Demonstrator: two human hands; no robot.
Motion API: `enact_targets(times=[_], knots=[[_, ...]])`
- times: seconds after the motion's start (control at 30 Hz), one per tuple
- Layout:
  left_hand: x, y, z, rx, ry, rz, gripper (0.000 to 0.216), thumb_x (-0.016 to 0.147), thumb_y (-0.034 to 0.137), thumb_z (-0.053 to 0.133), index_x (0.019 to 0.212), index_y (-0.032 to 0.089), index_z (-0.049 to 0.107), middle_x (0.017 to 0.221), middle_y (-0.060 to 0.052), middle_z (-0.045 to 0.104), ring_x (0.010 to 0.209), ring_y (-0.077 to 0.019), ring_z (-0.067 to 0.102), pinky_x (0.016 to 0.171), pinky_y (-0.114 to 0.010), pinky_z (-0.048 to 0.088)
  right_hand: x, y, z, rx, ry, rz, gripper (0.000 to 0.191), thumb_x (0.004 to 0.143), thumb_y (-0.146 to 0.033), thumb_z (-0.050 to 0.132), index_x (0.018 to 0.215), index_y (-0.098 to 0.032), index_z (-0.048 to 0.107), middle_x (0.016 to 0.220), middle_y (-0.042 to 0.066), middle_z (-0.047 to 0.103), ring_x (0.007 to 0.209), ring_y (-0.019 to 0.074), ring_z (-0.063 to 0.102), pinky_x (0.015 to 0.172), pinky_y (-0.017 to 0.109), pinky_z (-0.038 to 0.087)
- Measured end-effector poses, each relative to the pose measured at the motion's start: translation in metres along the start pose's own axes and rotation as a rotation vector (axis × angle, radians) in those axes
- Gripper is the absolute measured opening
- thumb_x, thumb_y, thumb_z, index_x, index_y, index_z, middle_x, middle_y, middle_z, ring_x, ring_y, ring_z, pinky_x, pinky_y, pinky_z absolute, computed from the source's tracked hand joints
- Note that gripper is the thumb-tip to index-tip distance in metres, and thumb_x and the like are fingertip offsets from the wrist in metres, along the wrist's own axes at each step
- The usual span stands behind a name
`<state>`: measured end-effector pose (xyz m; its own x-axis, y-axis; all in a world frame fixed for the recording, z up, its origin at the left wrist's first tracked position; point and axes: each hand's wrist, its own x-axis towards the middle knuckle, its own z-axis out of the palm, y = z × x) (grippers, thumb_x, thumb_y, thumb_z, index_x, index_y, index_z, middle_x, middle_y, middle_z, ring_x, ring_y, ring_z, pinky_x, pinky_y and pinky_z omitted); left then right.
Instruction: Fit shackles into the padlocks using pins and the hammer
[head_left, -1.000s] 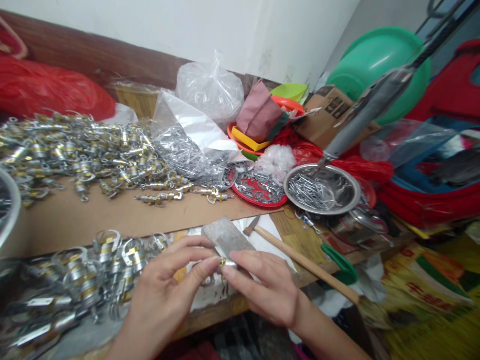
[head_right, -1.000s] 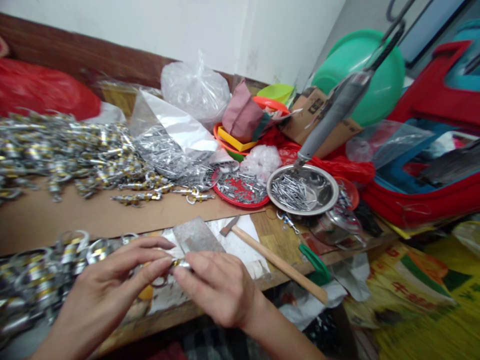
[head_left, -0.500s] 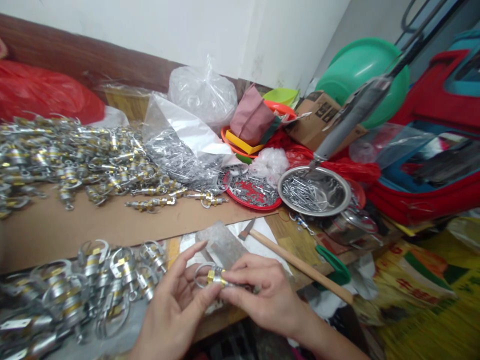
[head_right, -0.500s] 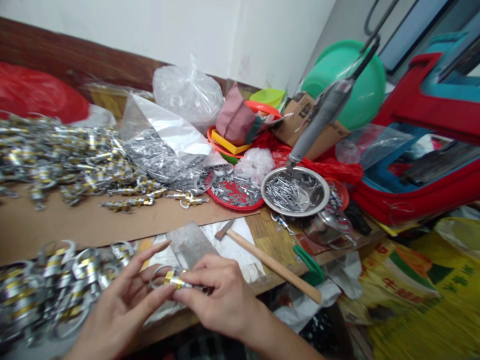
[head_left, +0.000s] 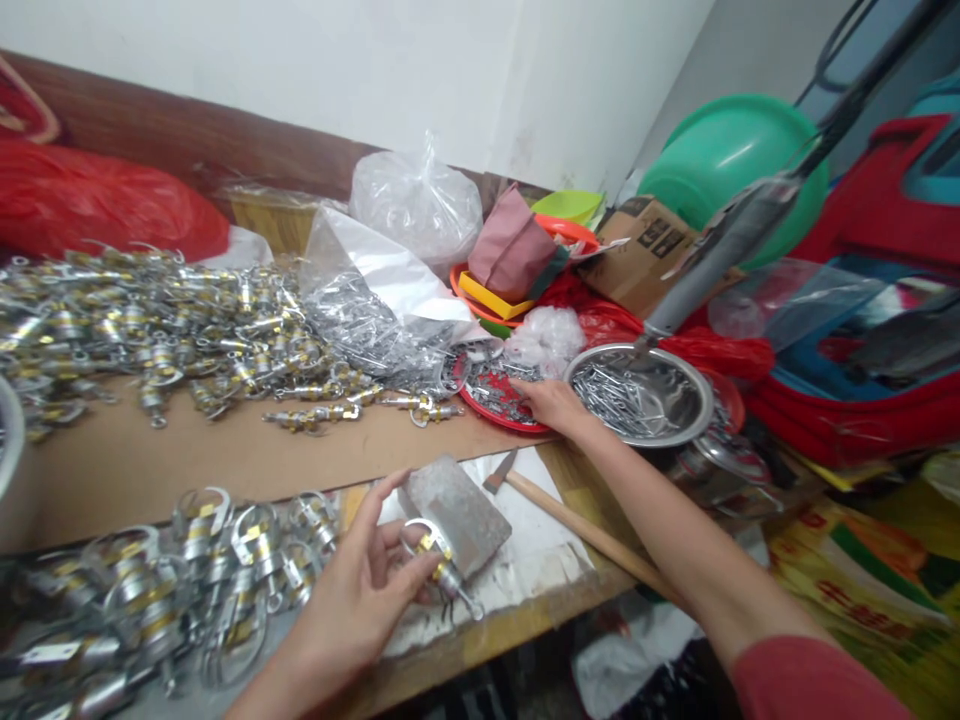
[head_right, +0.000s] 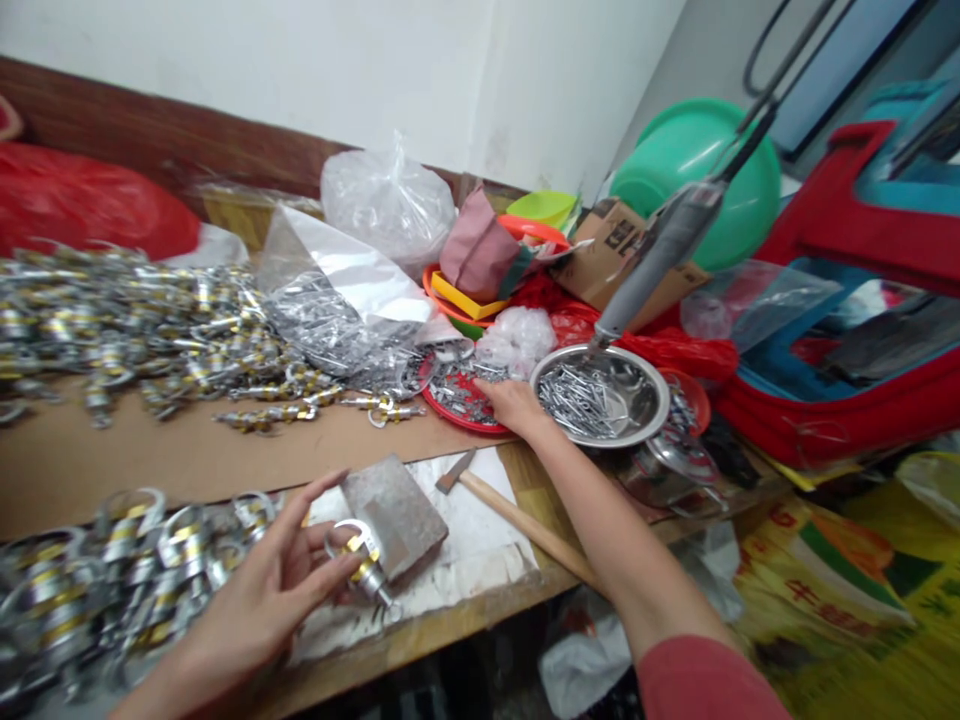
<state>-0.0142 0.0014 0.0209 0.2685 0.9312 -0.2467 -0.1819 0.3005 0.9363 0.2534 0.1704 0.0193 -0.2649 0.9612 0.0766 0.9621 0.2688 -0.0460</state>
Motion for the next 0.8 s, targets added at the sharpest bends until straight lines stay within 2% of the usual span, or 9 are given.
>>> enact_targets(times=[0.1, 0.23, 0.3, 0.4, 0.5, 0.57, 0.63, 0.7, 0.8], knots=[[0.002, -0.005, -0.001, -0.048, 0.025, 0.014, 0.072, 0.068, 0.031, 0.065, 0.127, 0.026, 0.025, 0.074, 0.003, 0.058, 0.064, -0.0159, 0.060, 0.057, -0.030, 0.051, 0.003, 0.003, 0.002, 0.035, 0.002, -0.026, 0.045, 0.075, -0.006, 0.053, 0.117, -0.021, 0.055, 0.110, 0.010, 0.062, 0.101, 0.0236, 0.056, 0.084, 0.030, 0.041], [0.001, -0.009, 0.002, -0.078, 0.100, 0.072, 0.069, 0.067, 0.027, 0.065, 0.125, 0.025, 0.028, 0.075, 0.003, 0.057, 0.060, -0.0141, 0.059, 0.054, -0.026, 0.048, 0.008, 0.001, -0.004, 0.129, 0.052, -0.006, 0.033, 0.071, -0.002, 0.055, 0.101, -0.013, 0.063, 0.100, 0.012, 0.065, 0.093, 0.0212, 0.058, 0.083, 0.029, 0.042], [-0.001, -0.009, 0.004, -0.090, 0.123, 0.089, 0.067, 0.066, 0.025, 0.065, 0.124, 0.024, 0.030, 0.075, 0.003, 0.057, 0.060, -0.0140, 0.059, 0.054, -0.027, 0.049, 0.003, -0.012, -0.010, 0.197, 0.112, 0.003, 0.022, 0.074, -0.006, 0.053, 0.092, -0.011, 0.064, 0.095, 0.012, 0.065, 0.090, 0.0194, 0.059, 0.082, 0.029, 0.044], [-0.002, -0.011, 0.005, -0.076, 0.153, 0.098, 0.057, 0.066, 0.023, 0.064, 0.117, 0.022, 0.038, 0.075, 0.002, 0.057, 0.064, -0.0149, 0.060, 0.055, -0.027, 0.051, -0.026, -0.051, -0.018, 0.330, 0.180, -0.035, 0.019, 0.081, -0.012, 0.047, 0.091, -0.010, 0.062, 0.090, 0.010, 0.066, 0.080, 0.0145, 0.062, 0.073, 0.025, 0.048], [-0.001, -0.013, 0.005, -0.063, 0.166, 0.113, 0.048, 0.066, 0.020, 0.064, 0.109, 0.021, 0.043, 0.075, 0.002, 0.058, 0.065, -0.0147, 0.060, 0.056, -0.027, 0.052, -0.072, -0.098, -0.021, 0.486, 0.189, -0.177, 0.009, 0.077, -0.016, 0.054, 0.082, -0.015, 0.063, 0.077, 0.002, 0.068, 0.071, 0.0108, 0.063, 0.066, 0.020, 0.050], [0.000, -0.016, 0.004, -0.090, 0.153, 0.132, 0.051, 0.066, 0.019, 0.064, 0.111, 0.022, 0.040, 0.073, 0.003, 0.058, 0.062, -0.0143, 0.060, 0.054, -0.027, 0.052, -0.098, -0.122, -0.019, 0.725, 0.322, -0.379, 0.012, 0.076, -0.010, 0.052, 0.076, -0.016, 0.063, 0.073, 0.003, 0.068, 0.069, 0.0117, 0.064, 0.065, 0.021, 0.051], [0.001, -0.018, 0.003, -0.117, 0.135, 0.149, 0.053, 0.067, 0.018, 0.063, 0.113, 0.023, 0.037, 0.072, 0.003, 0.058, 0.061, -0.0141, 0.060, 0.053, -0.026, 0.051, -0.112, -0.137, -0.013, 0.839, 0.448, -0.537, 0.018, 0.077, -0.005, 0.047, 0.077, -0.016, 0.062, 0.075, 0.006, 0.069, 0.072, 0.0128, 0.065, 0.067, 0.023, 0.052], [0.001, -0.019, 0.003, -0.130, 0.117, 0.160, 0.053, 0.068, 0.017, 0.063, 0.114, 0.022, 0.037, 0.071, 0.003, 0.058, 0.061, -0.0136, 0.059, 0.053, -0.026, 0.051, -0.115, -0.141, -0.006, 0.797, 0.517, -0.660, 0.019, 0.079, -0.005, 0.044, 0.080, -0.015, 0.060, 0.078, 0.009, 0.069, 0.077, 0.0141, 0.066, 0.069, 0.023, 0.053], [0.001, -0.018, 0.002, -0.134, 0.098, 0.164, 0.052, 0.069, 0.017, 0.062, 0.114, 0.021, 0.036, 0.071, 0.004, 0.056, 0.060, -0.0130, 0.058, 0.052, -0.025, 0.051, -0.110, -0.138, -0.002, 0.620, 0.486, -0.810, 0.019, 0.083, -0.007, 0.040, 0.081, -0.013, 0.059, 0.079, 0.011, 0.068, 0.081, 0.0154, 0.065, 0.067, 0.023, 0.053]])
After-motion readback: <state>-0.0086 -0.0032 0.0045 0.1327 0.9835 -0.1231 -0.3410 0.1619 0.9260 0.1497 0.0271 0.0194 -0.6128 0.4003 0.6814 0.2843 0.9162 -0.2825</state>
